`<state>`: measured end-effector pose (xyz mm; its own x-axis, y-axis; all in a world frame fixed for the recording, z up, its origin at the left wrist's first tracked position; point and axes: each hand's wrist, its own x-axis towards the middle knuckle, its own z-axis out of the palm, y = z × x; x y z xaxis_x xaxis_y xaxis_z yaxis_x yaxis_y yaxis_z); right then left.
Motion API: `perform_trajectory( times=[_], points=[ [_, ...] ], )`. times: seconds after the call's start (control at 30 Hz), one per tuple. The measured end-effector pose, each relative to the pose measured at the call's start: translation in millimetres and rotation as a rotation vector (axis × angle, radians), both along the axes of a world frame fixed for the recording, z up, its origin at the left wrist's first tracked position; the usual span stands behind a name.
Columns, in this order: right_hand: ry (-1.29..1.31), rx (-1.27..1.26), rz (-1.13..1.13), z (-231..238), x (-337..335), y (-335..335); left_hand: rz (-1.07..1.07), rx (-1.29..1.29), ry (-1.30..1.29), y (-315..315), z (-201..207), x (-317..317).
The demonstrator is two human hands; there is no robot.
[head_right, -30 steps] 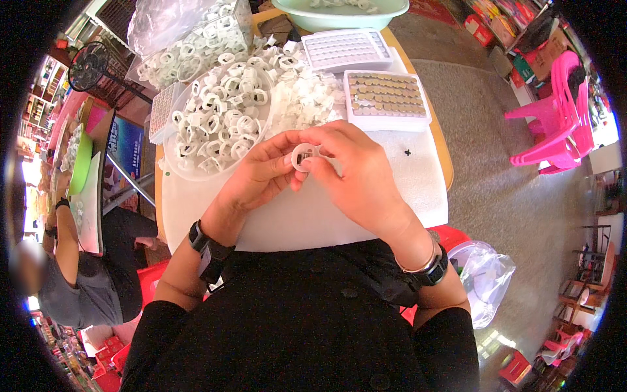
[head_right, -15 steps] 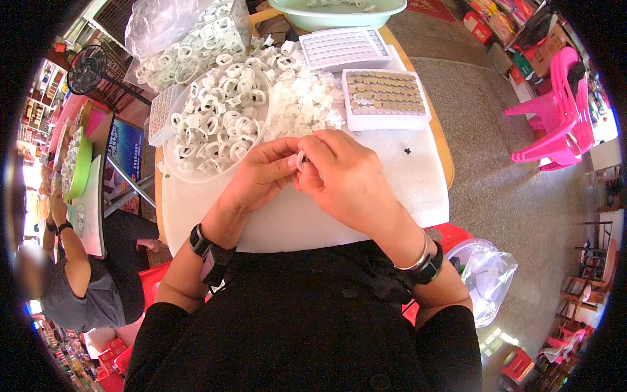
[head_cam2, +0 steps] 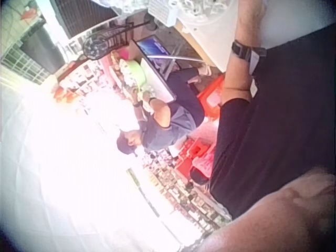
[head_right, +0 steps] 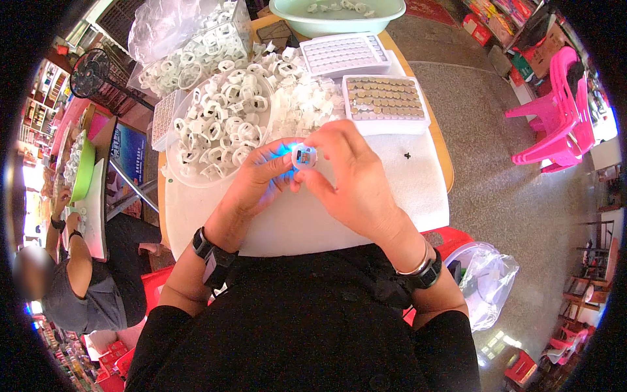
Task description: Manually assembling small white circular plastic components by inserting a central piece.
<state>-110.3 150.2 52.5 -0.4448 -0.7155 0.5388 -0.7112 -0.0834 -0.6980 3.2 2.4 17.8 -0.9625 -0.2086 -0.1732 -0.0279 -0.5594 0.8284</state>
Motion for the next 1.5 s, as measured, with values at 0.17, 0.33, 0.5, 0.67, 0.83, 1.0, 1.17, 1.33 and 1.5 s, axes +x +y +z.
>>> perform_trajectory(
  times=[0.17,0.33,0.5,0.67,0.83,1.0,1.17,1.33,1.5],
  points=[
    [0.097,0.047,0.062,-10.4,-0.5,-2.8,-0.022,-0.017,0.001,0.1,-3.3,0.5],
    [0.112,0.043,0.093,-15.0,-2.3,-5.7,-0.026,-0.124,0.023,1.7,-10.4,-2.6],
    [0.074,-0.005,0.115,-14.1,-4.6,-5.8,-0.017,-0.065,0.044,2.0,-5.7,-5.2],
    [-0.511,0.089,0.082,-9.8,-8.2,-4.2,-0.061,0.138,0.077,-6.7,-8.0,-0.3],
    [-0.780,0.176,0.157,-10.0,-4.4,-3.8,-0.160,0.066,0.030,-7.9,-3.3,3.2],
    [-0.997,0.040,0.044,-20.3,-5.7,-4.2,0.035,-0.190,0.016,10.8,3.3,-3.3],
    [-0.961,0.055,0.079,-6.9,-1.7,-3.7,0.050,-0.228,0.124,4.4,-2.0,-1.5],
    [-0.842,0.053,0.052,3.3,-13.6,-8.2,0.087,0.140,0.331,-8.0,-11.0,0.5],
    [0.011,0.229,-0.022,-28.8,-16.0,-18.6,0.121,0.226,0.354,-8.0,-8.0,2.5]
  ],
)
